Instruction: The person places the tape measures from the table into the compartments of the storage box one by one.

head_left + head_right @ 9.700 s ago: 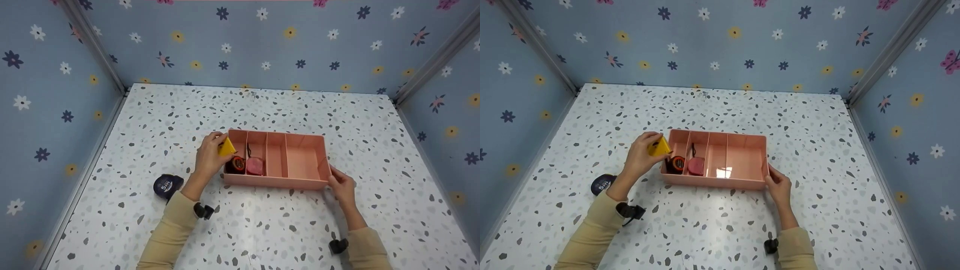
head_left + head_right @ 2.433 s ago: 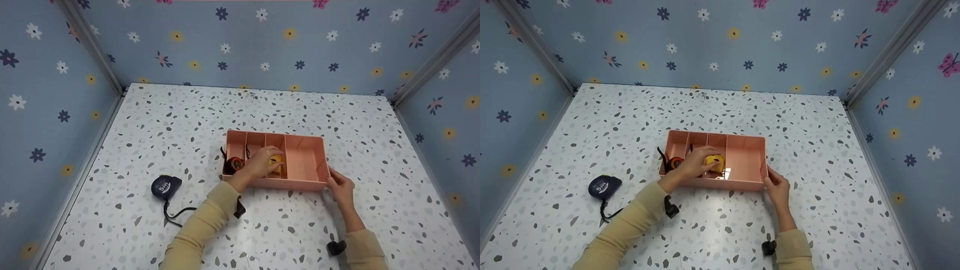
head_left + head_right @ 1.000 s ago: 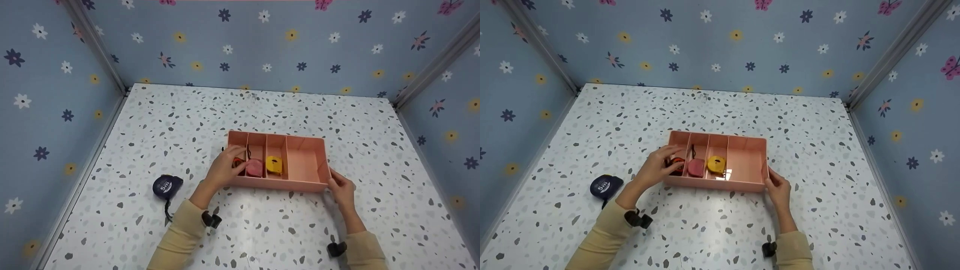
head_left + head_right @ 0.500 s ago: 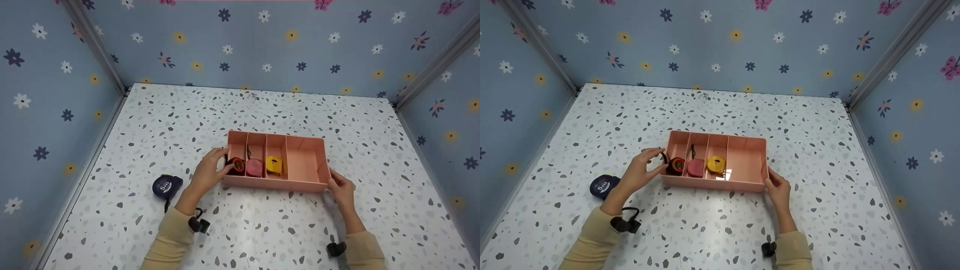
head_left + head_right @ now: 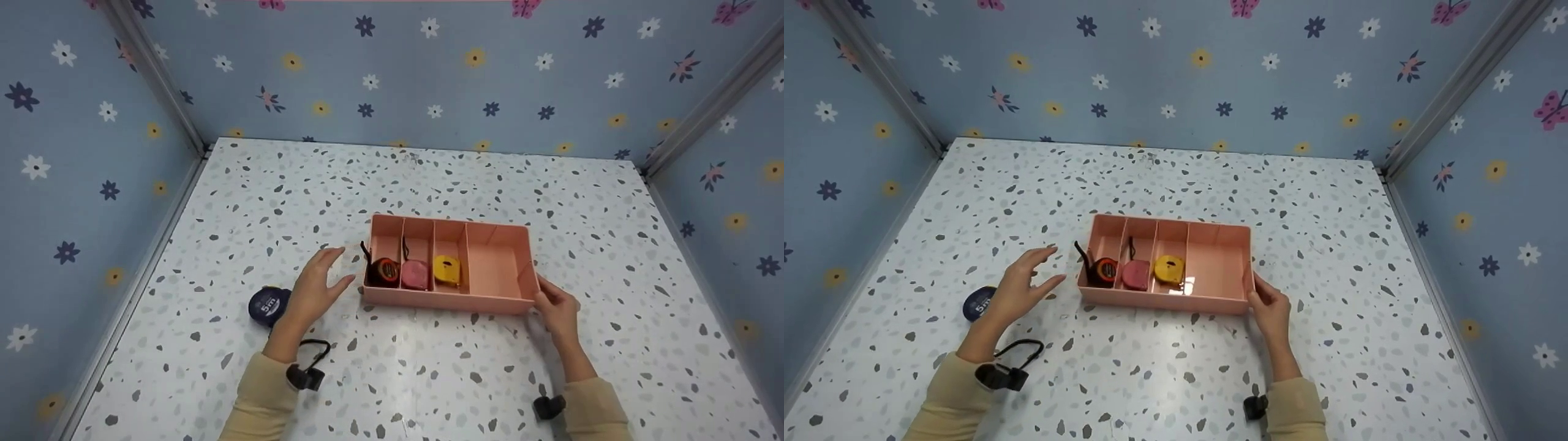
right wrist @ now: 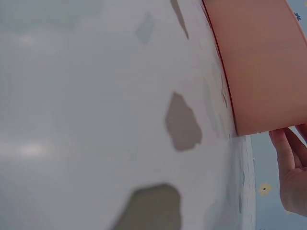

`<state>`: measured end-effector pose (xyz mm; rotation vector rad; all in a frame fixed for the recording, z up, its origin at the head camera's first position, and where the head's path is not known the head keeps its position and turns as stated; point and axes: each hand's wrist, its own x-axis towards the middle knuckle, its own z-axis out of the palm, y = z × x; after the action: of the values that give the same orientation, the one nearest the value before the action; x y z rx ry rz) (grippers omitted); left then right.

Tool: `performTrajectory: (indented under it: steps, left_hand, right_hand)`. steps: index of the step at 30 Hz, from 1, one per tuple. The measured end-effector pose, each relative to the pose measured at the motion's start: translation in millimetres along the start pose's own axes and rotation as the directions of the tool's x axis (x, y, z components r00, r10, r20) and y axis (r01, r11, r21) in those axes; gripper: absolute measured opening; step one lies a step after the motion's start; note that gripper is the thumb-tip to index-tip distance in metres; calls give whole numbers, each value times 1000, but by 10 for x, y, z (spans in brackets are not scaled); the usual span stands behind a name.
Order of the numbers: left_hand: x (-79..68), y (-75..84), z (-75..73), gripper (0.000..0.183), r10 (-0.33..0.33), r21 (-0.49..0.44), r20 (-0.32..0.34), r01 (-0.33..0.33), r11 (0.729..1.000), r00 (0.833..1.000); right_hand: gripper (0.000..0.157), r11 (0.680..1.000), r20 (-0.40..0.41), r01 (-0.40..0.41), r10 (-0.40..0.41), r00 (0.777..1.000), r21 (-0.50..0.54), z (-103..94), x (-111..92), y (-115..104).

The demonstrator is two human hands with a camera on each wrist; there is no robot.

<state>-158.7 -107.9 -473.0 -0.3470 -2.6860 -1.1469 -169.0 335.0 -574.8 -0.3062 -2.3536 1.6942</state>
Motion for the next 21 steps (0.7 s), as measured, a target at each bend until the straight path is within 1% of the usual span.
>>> performTrajectory:
  steps: [4,7,10,12,13,17,18,20,21]
  left_hand:
    - [-58,-71,-51,52,-45,2,-5,45,999,999]
    - [-108,-128,-84,55,-77,-1,-4,77,997,997]
    - [-159,-190,-111,59,-101,-9,-11,101,995,995]
    - [-193,-236,-125,60,-113,-11,-21,113,994,993]
    - [-208,-262,-129,61,-118,-11,-28,117,993,993]
    - [-266,-352,-167,63,-143,-7,-42,142,990,989]
    - [-278,-376,-178,64,-152,-5,-40,152,988,988]
    - [-305,-423,-205,65,-179,-5,-33,179,984,983]
    - [-318,-448,-215,66,-198,-3,-26,198,980,980]
  right_hand:
    - [39,1000,-5,-9,9,1000,-15,3,-11,-12]
    - [40,999,17,-18,19,1000,-34,-3,-68,-160]
    - [40,999,38,-26,27,999,-22,-11,-126,-324]
    - [40,1000,48,1,-2,999,22,-16,-115,-275]
    - [43,999,49,18,-20,999,43,-17,-100,-232]
    - [42,991,30,69,-72,997,114,-17,-18,21]
    - [43,992,26,66,-69,997,106,-17,-20,13]
    - [38,993,36,53,-58,998,106,-21,-55,-82]
    - [37,995,44,51,-55,997,89,-24,-79,-144]
